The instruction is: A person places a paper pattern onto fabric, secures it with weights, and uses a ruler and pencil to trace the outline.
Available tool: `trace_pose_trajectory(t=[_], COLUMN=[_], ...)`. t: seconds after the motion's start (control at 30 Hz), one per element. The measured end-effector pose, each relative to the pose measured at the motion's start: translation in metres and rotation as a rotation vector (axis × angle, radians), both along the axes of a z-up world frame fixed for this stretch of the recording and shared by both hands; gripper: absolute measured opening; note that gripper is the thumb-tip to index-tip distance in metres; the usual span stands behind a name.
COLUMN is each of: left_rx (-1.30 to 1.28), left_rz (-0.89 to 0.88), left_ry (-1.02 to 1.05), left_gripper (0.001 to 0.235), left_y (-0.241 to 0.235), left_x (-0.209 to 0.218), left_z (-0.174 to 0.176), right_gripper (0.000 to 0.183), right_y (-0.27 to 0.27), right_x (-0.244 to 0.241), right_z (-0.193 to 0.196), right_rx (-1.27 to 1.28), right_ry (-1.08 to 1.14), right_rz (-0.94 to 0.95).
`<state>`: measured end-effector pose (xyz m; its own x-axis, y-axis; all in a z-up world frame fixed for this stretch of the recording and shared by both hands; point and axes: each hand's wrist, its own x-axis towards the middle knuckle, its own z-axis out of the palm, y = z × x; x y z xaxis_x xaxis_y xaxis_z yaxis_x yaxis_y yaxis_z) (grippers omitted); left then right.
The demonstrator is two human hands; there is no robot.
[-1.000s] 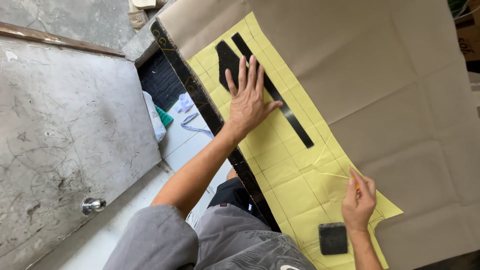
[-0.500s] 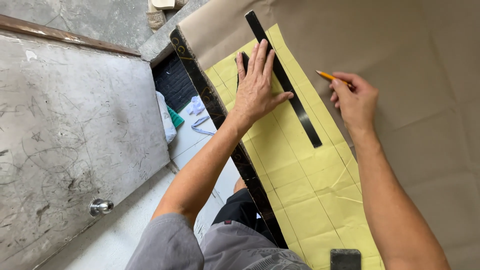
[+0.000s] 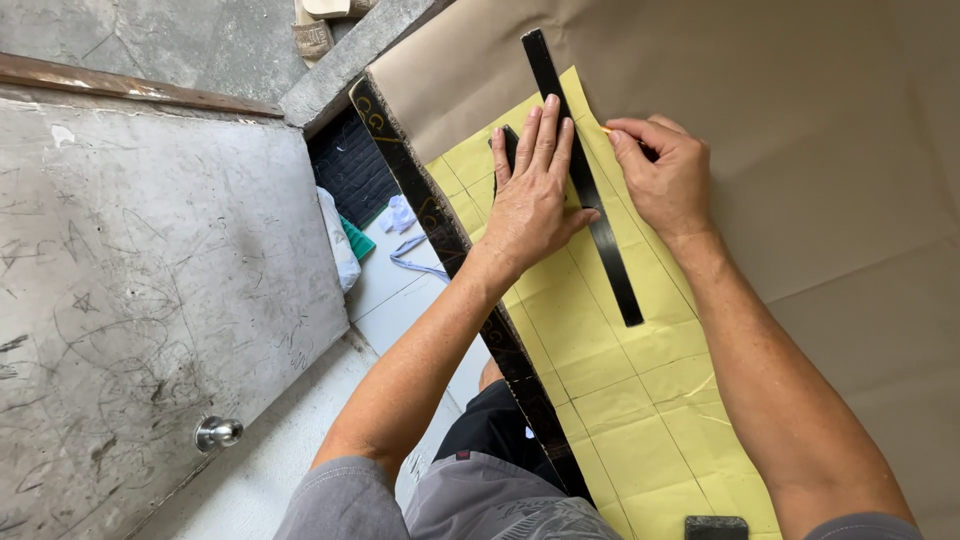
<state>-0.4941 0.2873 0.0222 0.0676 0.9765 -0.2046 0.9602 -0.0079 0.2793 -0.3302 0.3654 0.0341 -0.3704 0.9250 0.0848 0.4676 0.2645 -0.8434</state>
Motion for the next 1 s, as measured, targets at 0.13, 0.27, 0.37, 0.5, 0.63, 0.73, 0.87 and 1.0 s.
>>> trace_pose_trajectory(t=[0.13,0.27,0.37,0.5,0.63,0.73,0.87,1.0], left_rx=[0.014,0.022,0.005,0.001,0.044,0.05,0.069,0.112], left_rz=[0.004,0.002,-0.014,-0.008,0.019,0.036,0.085,0.095], left_ry=[-0.012,-0.002,-0.002,0.0,0.009,0.005,0.009,0.014], left_gripper=[0.125,0.124,0.124,0.128,0.129,0.124,0.121,0.12], left_y=[0.0,0.0,-0.001,-0.001,-0.001,-0.003,-0.001,-0.003], left_x=[-0.001,-0.002,-0.003,-0.002,0.001,0.005,0.012,0.014], left_z=[0.001,0.001,0.0,-0.001,0.001,-0.002,-0.003,-0.005], right_gripper=[0.013,0.013,0.014,0.012,0.011,0.01,0.011,0.011], right_y=[0.01,0.024,0.028,0.027,0.019,0.014,0.011,0.006], right_x=[-0.021,-0.035,-0.034,-0.017,0.004,0.01,0.02,0.03], right_z=[0.001,-0.005,-0.007,0.002,0.006,0.015,0.018,0.019], right_rx=[0.137,0.173,0.14,0.08,-0.038,-0.05,-0.13,-0.142], right_ry=[0.01,0.014,0.03,-0.006,-0.069,-0.079,-0.074,-0.082], right_rz=[0.002,0.003,-0.011,0.071,0.096,0.105,0.091,0.104])
